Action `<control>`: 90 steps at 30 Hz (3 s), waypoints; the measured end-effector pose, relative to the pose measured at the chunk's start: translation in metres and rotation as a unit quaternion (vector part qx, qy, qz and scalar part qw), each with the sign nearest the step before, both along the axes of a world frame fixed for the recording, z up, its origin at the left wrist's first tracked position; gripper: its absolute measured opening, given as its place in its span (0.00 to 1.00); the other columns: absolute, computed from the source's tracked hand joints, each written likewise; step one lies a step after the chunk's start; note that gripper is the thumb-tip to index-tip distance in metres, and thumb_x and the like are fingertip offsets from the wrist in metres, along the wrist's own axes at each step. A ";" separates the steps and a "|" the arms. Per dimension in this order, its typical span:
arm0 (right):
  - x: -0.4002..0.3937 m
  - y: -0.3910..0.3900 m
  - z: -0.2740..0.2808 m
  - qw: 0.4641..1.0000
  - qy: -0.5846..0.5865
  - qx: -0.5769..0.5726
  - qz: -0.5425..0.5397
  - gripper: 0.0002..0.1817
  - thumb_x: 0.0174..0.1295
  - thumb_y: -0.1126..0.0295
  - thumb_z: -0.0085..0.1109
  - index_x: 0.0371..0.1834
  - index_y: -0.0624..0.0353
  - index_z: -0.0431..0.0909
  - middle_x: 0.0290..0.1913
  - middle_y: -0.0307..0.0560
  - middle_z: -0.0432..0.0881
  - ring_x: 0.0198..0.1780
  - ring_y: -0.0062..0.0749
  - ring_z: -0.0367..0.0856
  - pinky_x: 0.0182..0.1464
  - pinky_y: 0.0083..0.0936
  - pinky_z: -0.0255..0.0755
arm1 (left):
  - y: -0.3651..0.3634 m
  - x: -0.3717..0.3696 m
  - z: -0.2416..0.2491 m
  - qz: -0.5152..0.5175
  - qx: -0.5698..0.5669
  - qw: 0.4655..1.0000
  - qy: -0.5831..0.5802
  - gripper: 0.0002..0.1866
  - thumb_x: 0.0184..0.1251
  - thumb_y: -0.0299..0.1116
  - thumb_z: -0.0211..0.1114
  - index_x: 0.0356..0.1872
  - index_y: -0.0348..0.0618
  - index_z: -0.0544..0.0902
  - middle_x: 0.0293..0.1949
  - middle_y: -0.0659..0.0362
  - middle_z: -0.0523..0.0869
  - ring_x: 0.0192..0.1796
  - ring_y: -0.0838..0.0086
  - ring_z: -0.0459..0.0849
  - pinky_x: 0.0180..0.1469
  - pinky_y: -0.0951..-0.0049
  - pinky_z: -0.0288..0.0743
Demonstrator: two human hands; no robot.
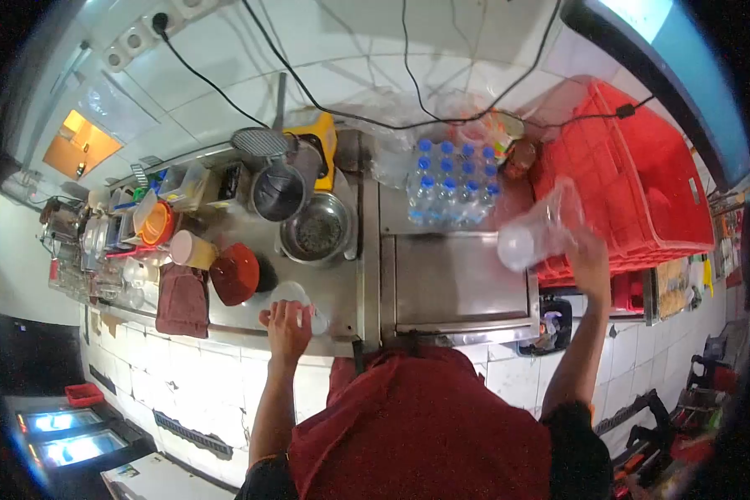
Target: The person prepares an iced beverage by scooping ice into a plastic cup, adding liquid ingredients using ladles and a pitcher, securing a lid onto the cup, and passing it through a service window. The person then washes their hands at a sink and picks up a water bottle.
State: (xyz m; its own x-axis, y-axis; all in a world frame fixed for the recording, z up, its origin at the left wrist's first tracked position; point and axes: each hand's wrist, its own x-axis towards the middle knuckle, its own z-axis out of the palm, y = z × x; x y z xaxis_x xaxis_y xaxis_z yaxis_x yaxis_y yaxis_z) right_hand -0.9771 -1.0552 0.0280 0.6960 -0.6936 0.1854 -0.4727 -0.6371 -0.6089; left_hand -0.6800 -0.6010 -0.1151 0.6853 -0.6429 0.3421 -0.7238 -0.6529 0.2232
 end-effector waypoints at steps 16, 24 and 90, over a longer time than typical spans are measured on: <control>0.008 0.243 0.069 0.969 -0.136 0.069 0.197 0.06 0.53 0.72 0.68 0.27 0.60 0.80 0.32 0.46 0.86 0.35 0.39 0.83 0.41 0.31 0.72 | 0.059 0.032 -0.001 -0.192 0.027 0.979 0.057 0.10 0.58 0.33 0.65 0.41 0.49 0.78 0.39 0.58 0.83 0.47 0.62 0.81 0.52 0.52 0.63; 0.028 0.304 0.076 0.938 -0.112 0.072 0.319 0.08 0.51 0.68 0.71 0.25 0.56 0.80 0.33 0.42 0.85 0.38 0.37 0.82 0.40 0.31 0.72 | 0.063 0.023 -0.027 -0.238 -0.037 0.970 0.020 0.10 0.58 0.36 0.64 0.41 0.51 0.80 0.46 0.58 0.77 0.55 0.61 0.75 0.56 0.51 0.60; 0.002 0.211 -0.114 0.764 -0.517 0.387 0.000 0.42 0.51 0.66 0.77 0.68 0.59 0.62 0.60 0.42 0.73 0.62 0.26 0.70 0.65 0.29 0.66 | -0.220 -0.112 0.063 -0.443 -0.121 0.535 0.709 0.32 0.57 0.34 0.67 0.63 0.38 0.67 0.56 0.53 0.76 0.57 0.62 0.77 0.59 0.59 0.72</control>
